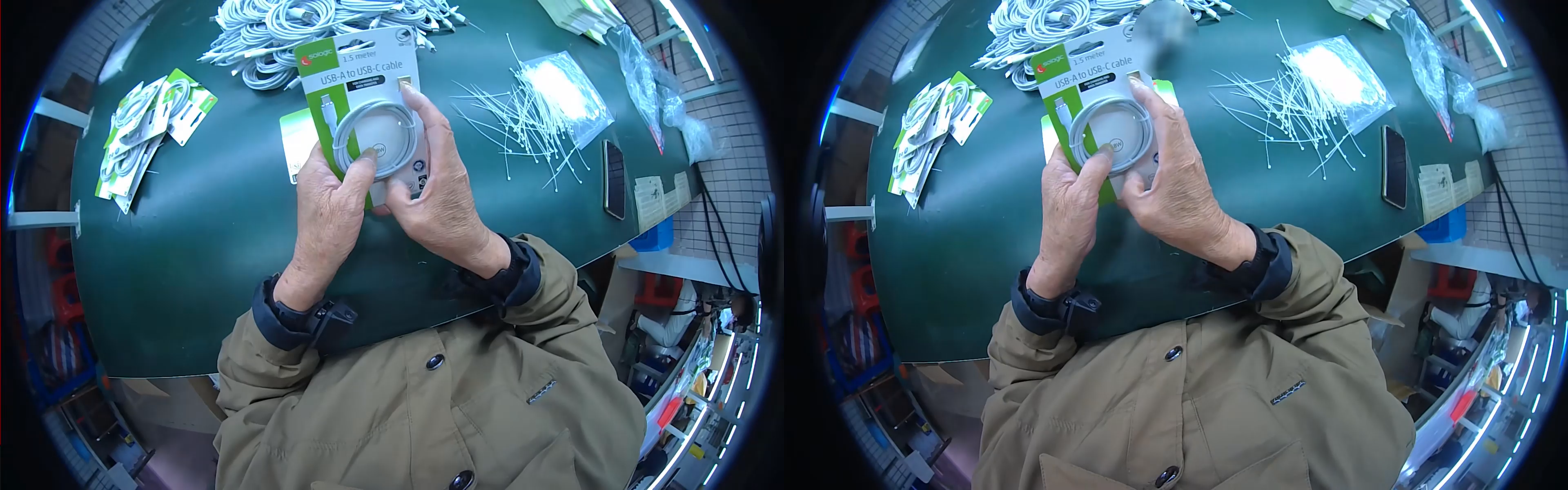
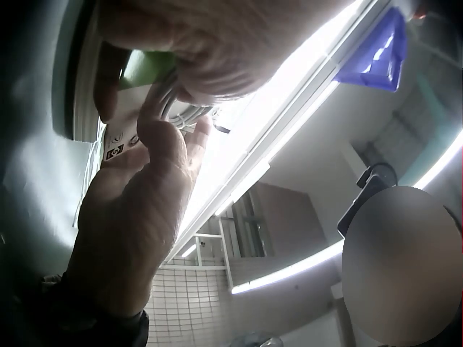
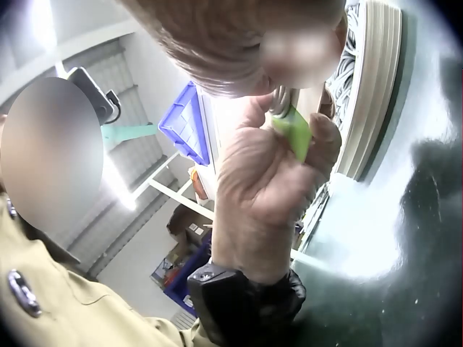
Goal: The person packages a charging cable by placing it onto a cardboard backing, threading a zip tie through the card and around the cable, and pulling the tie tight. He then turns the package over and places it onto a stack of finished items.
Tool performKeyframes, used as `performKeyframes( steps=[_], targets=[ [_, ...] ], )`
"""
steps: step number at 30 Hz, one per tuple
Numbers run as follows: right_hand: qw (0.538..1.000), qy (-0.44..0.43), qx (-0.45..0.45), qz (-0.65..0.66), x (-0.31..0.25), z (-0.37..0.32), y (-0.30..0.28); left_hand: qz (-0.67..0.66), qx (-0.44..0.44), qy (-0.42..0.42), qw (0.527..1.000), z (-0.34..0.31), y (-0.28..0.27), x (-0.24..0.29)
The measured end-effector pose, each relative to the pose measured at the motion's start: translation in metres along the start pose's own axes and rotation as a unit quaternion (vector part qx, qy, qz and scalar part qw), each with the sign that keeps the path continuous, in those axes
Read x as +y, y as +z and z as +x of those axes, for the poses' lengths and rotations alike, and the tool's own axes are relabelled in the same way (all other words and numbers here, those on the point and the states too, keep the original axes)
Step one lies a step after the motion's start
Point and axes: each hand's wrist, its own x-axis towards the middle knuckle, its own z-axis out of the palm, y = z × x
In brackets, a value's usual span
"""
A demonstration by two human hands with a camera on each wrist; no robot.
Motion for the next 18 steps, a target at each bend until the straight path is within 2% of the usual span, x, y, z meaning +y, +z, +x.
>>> performKeyframes(
  steps=[2,3,5,8,11,14,15,18],
  targets=[
    [0.999,0.001,0.008,0.034,0.004,0.001,-0.002,0.01,-0.006,-0.06,0.998,-0.003,0.0,0.01],
    [0.998,0.03,-0.007,0.053,0.004,0.001,-0.004,0.017,-0.008,-0.088,0.996,-0.004,0.0,0.015],
    [0.992,0.081,-0.034,0.093,0.002,0.005,-0.014,0.013,0.003,-0.077,0.997,-0.002,-0.002,0.013],
    [0.988,0.094,0.006,0.12,0.016,0.011,-0.024,0.047,0.019,-0.067,0.996,0.0,-0.009,0.015],
    [0.986,-0.013,0.167,0.023,0.025,0.028,-0.041,0.145,0.013,-0.02,0.989,0.002,-0.014,0.026],
    [0.97,-0.084,0.228,-0.011,0.024,0.034,-0.066,0.28,0.003,0.093,0.955,0.005,-0.023,0.03],
    [0.963,-0.111,0.244,-0.018,0.013,0.036,-0.072,0.326,0.002,0.138,0.935,0.006,-0.025,0.03],
    [0.937,-0.267,0.182,-0.136,-0.01,0.039,-0.089,0.423,0.015,0.266,0.866,0.007,-0.023,0.044]
  ],
)
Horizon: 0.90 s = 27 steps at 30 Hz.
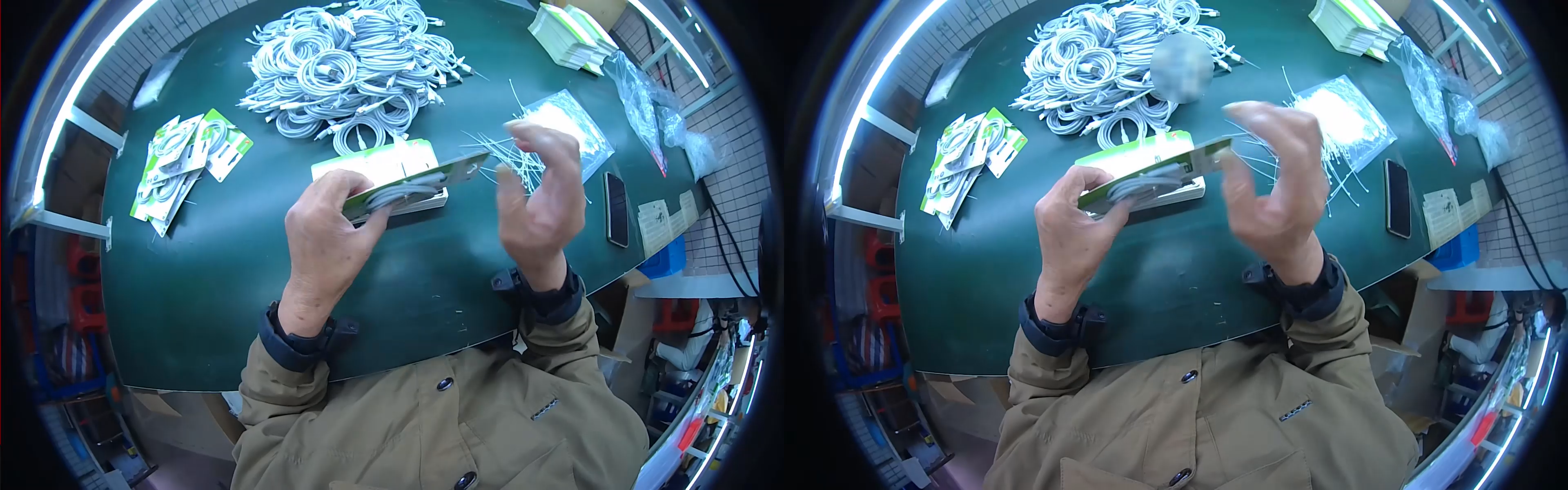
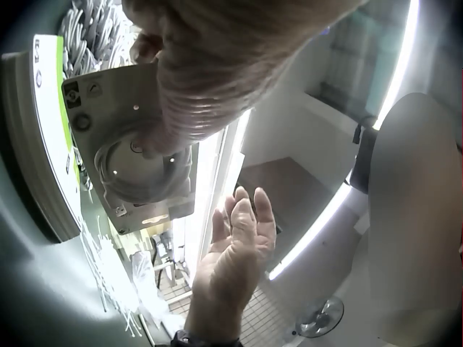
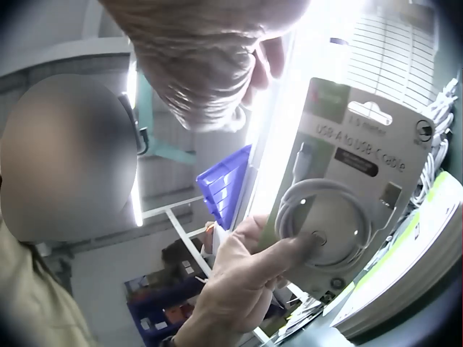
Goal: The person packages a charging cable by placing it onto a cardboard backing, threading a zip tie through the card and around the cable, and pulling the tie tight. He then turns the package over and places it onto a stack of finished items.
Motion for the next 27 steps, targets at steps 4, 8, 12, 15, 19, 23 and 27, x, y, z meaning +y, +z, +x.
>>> performKeyframes(
  steps=[4,8,12,15,19,23,27],
  targets=[
    [0.97,0.021,-0.242,-0.019,-0.036,0.021,-0.001,-0.004,0.023,0.116,0.993,0.011,-0.002,0.012],
    [0.964,0.07,-0.253,0.039,-0.029,-0.004,0.016,0.016,0.089,0.168,0.982,0.016,-0.001,0.017],
    [0.949,0.209,-0.194,0.133,-0.031,-0.008,0.019,0.0,0.139,0.037,0.99,0.008,0.007,0.016],
    [0.935,0.251,-0.189,0.168,-0.03,-0.015,0.024,-0.072,0.123,-0.114,0.983,0.005,0.015,0.018],
    [0.896,0.318,-0.193,0.241,-0.028,-0.023,0.031,-0.391,0.098,-0.225,0.887,0.004,0.03,0.021],
    [0.88,0.344,-0.184,0.27,-0.022,-0.035,0.036,-0.439,0.024,-0.287,0.851,0.0,0.026,0.007],
    [0.918,0.302,-0.095,0.239,-0.027,-0.039,0.048,-0.454,-0.002,-0.292,0.842,-0.004,0.029,0.002]
  ],
)
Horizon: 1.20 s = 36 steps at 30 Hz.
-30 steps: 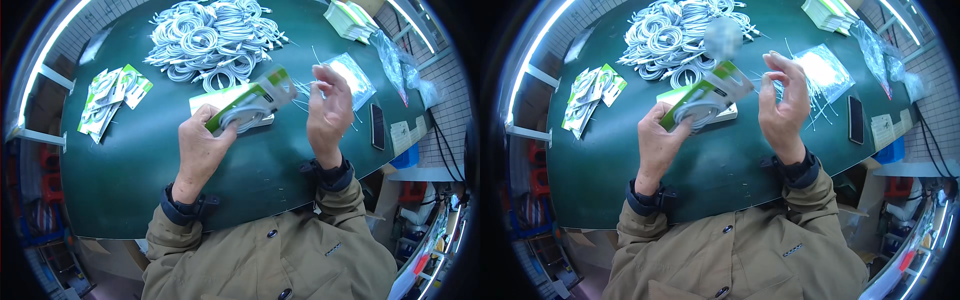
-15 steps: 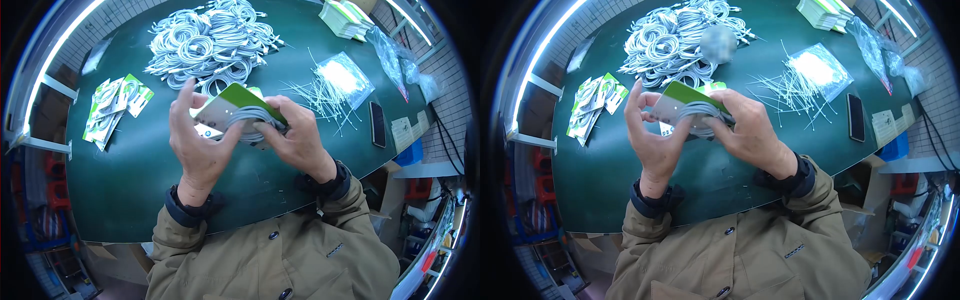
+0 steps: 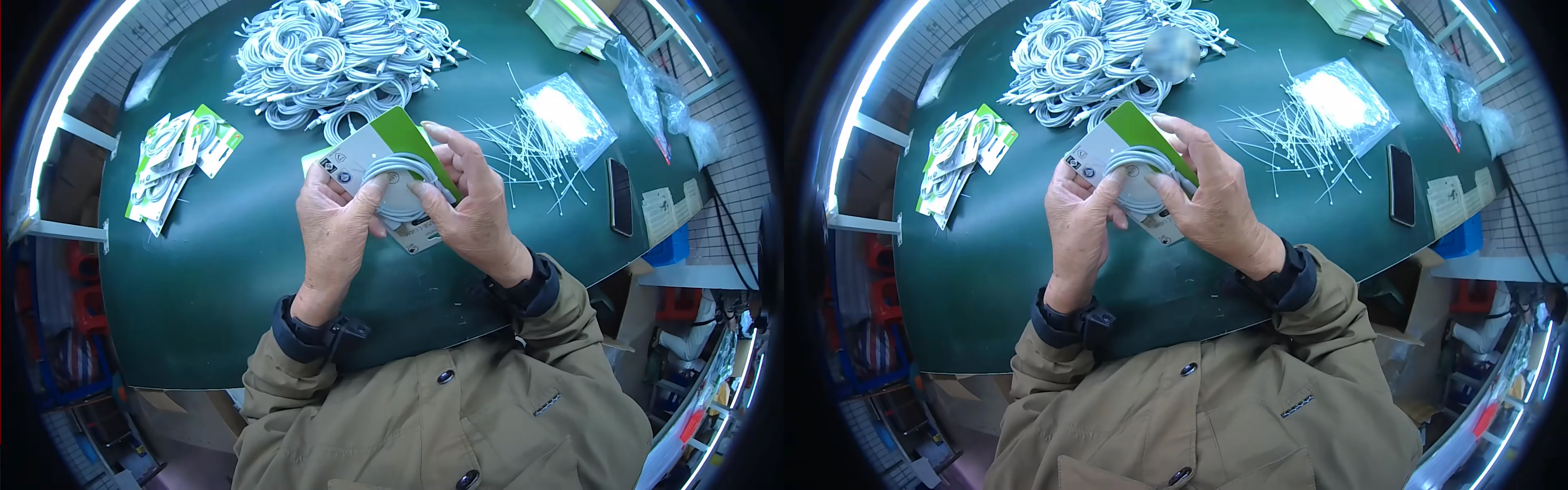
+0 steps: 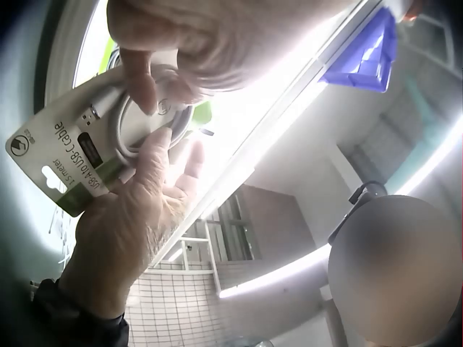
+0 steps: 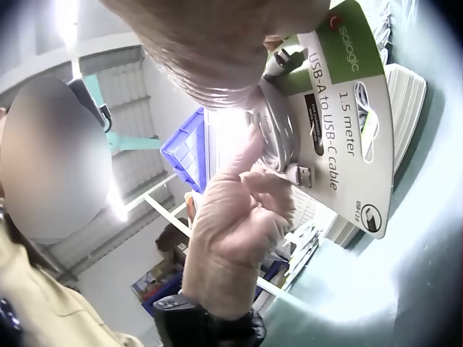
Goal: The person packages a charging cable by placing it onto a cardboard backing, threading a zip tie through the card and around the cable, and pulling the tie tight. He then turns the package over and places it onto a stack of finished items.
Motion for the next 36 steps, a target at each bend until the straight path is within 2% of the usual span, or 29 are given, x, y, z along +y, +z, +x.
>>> performKeyframes(
  steps=[1,4,7,14,23,24,28,31,32,35,36],
  targets=[
    [0.999,-0.033,0.03,-0.02,0.003,0.0,0.002,-0.004,0.001,0.008,1.0,-0.001,0.002,-0.001],
    [0.978,-0.139,0.012,-0.154,0.01,-0.001,-0.009,-0.008,-0.001,0.029,1.0,-0.005,0.008,0.002],
    [0.981,-0.118,0.033,-0.15,0.008,-0.002,-0.004,0.011,-0.006,0.045,0.999,-0.007,0.009,0.004],
    [0.997,-0.029,0.068,-0.033,0.015,-0.006,0.005,0.04,-0.005,0.058,0.997,-0.008,0.01,0.002],
    [0.999,0.0,0.001,-0.033,0.013,-0.003,0.003,0.019,0.006,0.071,0.997,-0.011,0.008,-0.003],
    [1.0,-0.018,0.002,-0.023,0.017,-0.002,0.006,0.02,0.005,0.073,0.997,-0.011,0.008,-0.003],
    [0.996,-0.026,-0.087,-0.028,0.01,0.003,-0.008,-0.065,0.023,0.035,0.997,-0.007,0.004,-0.005],
    [0.998,-0.011,-0.063,0.02,0.004,0.008,-0.018,-0.034,0.003,0.012,0.999,-0.007,-0.003,0.004],
    [0.999,0.02,-0.049,0.006,0.003,0.015,-0.03,-0.01,-0.009,0.001,1.0,-0.007,-0.005,0.006],
    [0.985,-0.008,0.021,-0.171,0.022,0.039,-0.072,0.016,-0.03,0.004,0.999,-0.01,0.0,0.006],
    [0.971,0.006,-0.001,-0.24,0.034,0.045,-0.088,0.029,-0.042,0.008,0.999,-0.012,0.001,0.008]
  ],
)
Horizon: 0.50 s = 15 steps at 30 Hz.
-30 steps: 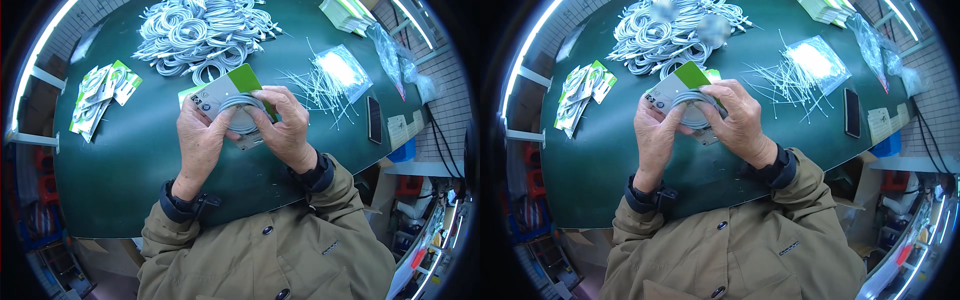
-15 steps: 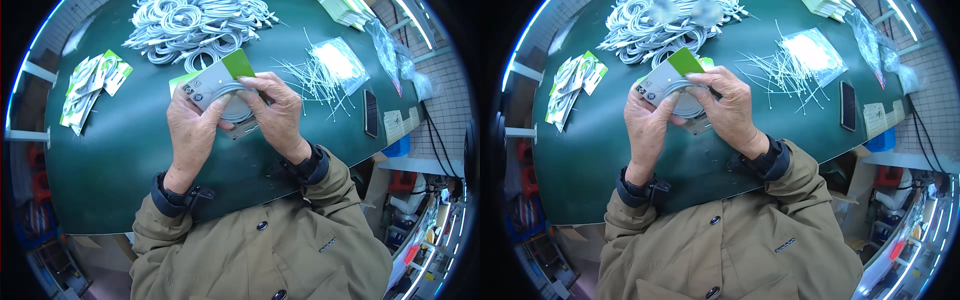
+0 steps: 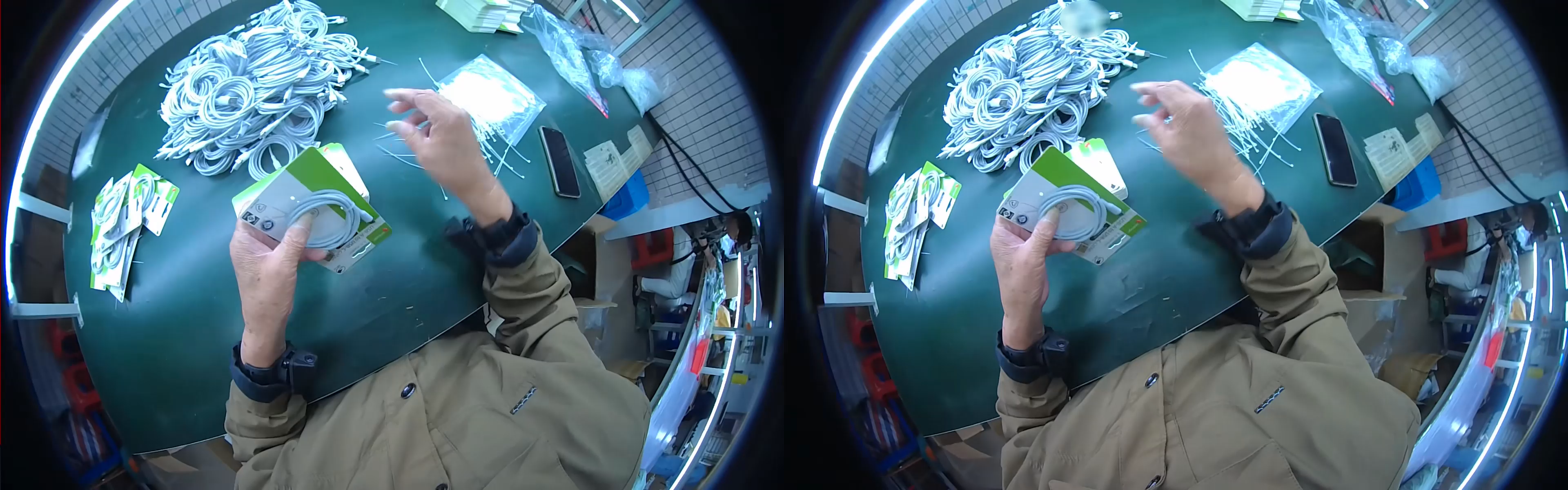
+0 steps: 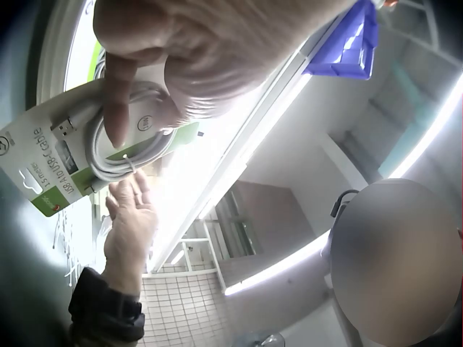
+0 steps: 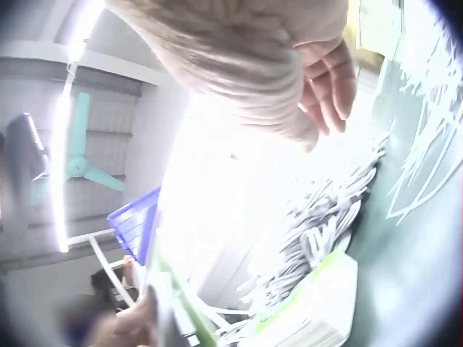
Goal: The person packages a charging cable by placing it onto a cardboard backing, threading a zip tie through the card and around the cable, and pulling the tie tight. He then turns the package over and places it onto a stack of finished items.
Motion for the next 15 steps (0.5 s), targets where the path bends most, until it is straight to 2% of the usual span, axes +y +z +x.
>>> performKeyframes(
  steps=[2,5,6,9,15],
  targets=[
    [0.989,0.016,-0.046,-0.14,0.042,0.004,-0.012,0.027,-0.023,0.009,0.999,-0.002,0.003,0.004],
    [0.967,0.01,-0.094,-0.235,0.078,0.003,-0.016,0.028,-0.049,0.005,0.998,-0.005,0.005,0.007],
    [0.958,-0.031,-0.099,-0.267,0.082,0.002,-0.013,0.032,-0.048,0.004,0.998,-0.006,0.006,0.009],
    [0.965,-0.014,-0.112,-0.237,0.093,-0.003,-0.001,0.049,-0.051,-0.003,0.997,-0.009,0.005,0.009],
    [0.949,0.062,-0.174,-0.255,0.093,0.006,0.003,0.085,-0.076,-0.022,0.993,-0.016,0.007,0.011]
  ],
)
